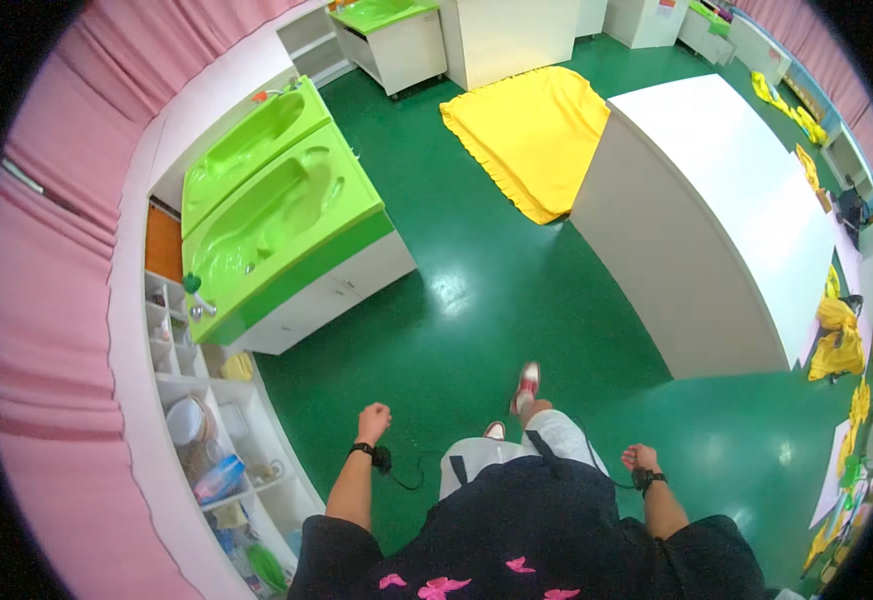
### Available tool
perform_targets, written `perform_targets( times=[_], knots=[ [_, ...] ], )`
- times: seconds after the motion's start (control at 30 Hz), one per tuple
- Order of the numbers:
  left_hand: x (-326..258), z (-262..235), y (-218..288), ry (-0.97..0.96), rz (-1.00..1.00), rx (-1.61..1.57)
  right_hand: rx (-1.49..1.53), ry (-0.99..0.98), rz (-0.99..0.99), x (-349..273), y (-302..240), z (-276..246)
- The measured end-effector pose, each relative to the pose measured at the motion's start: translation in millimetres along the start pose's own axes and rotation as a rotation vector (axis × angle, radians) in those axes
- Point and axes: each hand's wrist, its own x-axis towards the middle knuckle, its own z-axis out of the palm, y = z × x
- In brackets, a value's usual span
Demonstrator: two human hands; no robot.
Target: The recorder lays out a yellow sheet and a pink mat on tables in a childcare-like environment.
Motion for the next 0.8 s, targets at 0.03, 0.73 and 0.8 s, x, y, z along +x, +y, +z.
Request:
perform_targets(
  times=[0.03, 0.73, 0.8],
  knots=[
    [22.2, -4.3, 29.4, 0.005, -0.006, 0.013, -0.073, -0.046, 0.051, 12.7, -21.9, 20.0],
    [474.0, 49.8, 427.1, -0.344, -0.05, 0.138, -0.247, 0.113, -1.01, 140.1, -721.3, 341.5],
    [539.6, 55.3, 443.7, -0.337, -0.029, 0.192, -0.268, 0.148, -1.028, 132.6, -776.3, 371.3]
  ],
)
